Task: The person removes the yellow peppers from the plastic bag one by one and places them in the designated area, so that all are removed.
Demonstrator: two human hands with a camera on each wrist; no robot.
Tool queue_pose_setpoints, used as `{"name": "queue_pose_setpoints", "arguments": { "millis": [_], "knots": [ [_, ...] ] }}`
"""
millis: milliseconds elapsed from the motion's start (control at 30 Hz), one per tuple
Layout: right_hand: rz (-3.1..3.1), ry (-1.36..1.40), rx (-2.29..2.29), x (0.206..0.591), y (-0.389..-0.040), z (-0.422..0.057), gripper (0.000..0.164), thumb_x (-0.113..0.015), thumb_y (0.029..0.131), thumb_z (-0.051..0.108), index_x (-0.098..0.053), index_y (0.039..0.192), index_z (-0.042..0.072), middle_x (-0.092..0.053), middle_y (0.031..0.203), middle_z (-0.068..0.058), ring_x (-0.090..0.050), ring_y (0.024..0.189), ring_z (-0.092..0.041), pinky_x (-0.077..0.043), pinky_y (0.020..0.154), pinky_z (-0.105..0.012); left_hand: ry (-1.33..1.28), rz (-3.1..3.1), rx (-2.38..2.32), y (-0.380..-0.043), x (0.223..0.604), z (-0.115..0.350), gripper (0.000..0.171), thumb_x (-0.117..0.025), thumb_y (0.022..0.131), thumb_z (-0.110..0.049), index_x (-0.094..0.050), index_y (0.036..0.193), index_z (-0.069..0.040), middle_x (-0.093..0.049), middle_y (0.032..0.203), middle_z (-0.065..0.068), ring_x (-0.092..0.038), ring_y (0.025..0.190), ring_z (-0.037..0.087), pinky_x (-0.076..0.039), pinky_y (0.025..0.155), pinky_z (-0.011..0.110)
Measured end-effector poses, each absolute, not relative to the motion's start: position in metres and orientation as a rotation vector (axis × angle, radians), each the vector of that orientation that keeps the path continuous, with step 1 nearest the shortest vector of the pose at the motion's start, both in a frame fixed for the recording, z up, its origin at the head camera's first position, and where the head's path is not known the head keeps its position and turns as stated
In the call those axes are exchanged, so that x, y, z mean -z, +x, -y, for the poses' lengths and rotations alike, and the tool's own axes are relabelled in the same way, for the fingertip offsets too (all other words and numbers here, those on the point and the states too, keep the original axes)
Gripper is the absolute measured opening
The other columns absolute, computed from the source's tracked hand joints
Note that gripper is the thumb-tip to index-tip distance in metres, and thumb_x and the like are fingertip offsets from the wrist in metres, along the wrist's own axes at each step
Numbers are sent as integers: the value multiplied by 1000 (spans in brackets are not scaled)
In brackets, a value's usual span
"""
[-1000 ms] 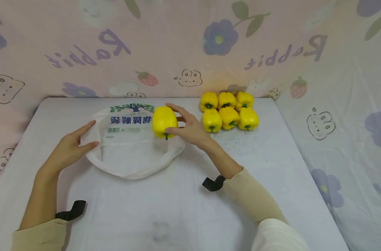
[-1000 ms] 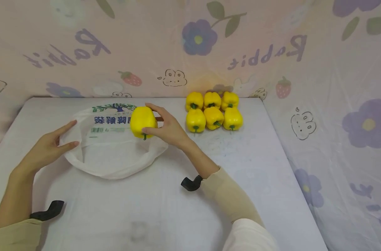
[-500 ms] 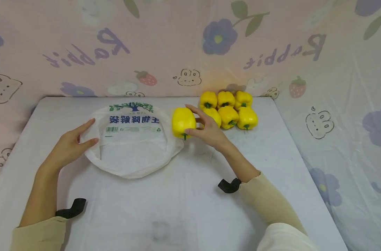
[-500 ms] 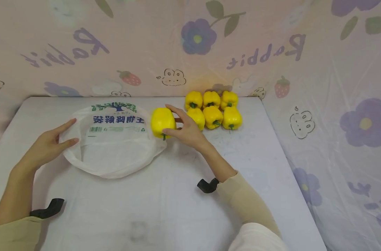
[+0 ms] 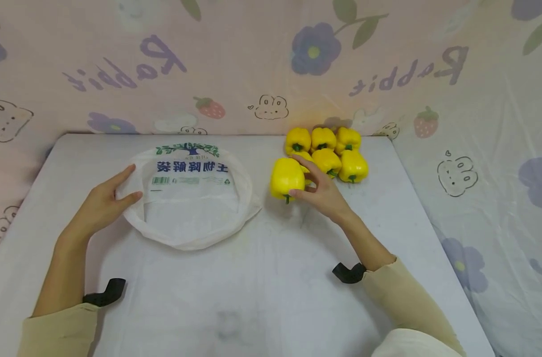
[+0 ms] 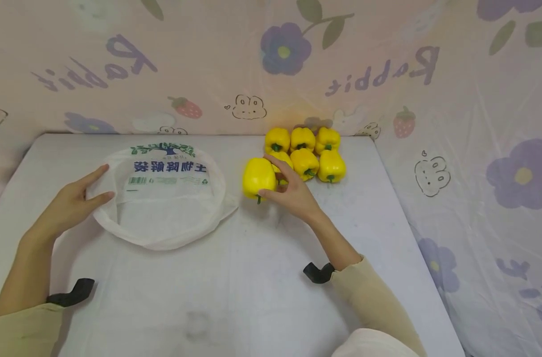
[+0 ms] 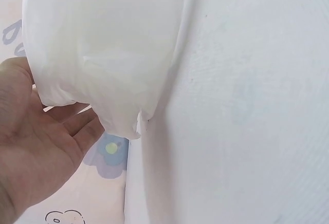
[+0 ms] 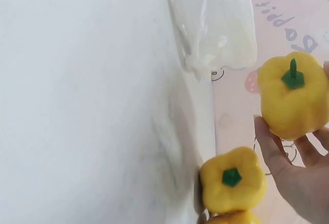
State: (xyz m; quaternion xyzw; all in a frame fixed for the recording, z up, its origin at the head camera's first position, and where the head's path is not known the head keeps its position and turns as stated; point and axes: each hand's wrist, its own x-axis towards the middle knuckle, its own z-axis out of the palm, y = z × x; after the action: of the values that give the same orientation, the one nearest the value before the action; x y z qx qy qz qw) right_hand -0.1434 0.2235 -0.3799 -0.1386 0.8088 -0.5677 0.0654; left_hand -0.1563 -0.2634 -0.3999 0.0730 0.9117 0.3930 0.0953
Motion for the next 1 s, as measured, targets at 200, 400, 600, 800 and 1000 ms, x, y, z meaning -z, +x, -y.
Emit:
{"name": "queue_pose_setpoints", "arguments": {
  "millis": [200,400,600,800,1000],
  "knots": [
    [-2490,-410,1641,383,-135,-243,73,-73,91,14,-37,154,28,-32,158,6,-43,134,-31,-50,100,-48,223,-2708,-1176,-159,402,261,78,-61,99,-32,-16,160,-13,-16,159,29,-14,145,52,-17,111,70],
    [-2482,-355,1634,385,-127,-257,73,-71,92,14,-36,155,23,-30,159,-1,-41,135,-34,-48,102,-52,212,-2679,-1172,-160,403,260,79,-61,100,-34,-13,160,-14,-12,160,28,-11,146,51,-16,111,71],
    [-2464,-258,1621,390,-121,-270,73,-72,91,18,-36,155,24,-32,158,0,-43,130,-34,-46,103,-54,208,-2676,-1152,-160,404,260,80,-59,100,-35,-11,160,-12,-11,160,28,-10,146,51,-15,112,70],
    [-2442,-270,1569,397,-119,-281,75,-73,91,17,-35,155,24,-29,160,-1,-39,136,-39,-42,106,-57,217,-2672,-1166,-160,402,260,80,-60,100,-34,-12,160,-13,-11,161,28,-10,146,51,-16,112,70],
    [-2458,-228,1519,402,-118,-291,76,-74,92,22,-33,156,25,-27,161,-1,-38,137,-41,-39,108,-59,205,-2689,-1202,-160,403,259,79,-60,100,-32,-14,160,-11,-12,160,28,-11,146,51,-16,112,69]
  ]
}}
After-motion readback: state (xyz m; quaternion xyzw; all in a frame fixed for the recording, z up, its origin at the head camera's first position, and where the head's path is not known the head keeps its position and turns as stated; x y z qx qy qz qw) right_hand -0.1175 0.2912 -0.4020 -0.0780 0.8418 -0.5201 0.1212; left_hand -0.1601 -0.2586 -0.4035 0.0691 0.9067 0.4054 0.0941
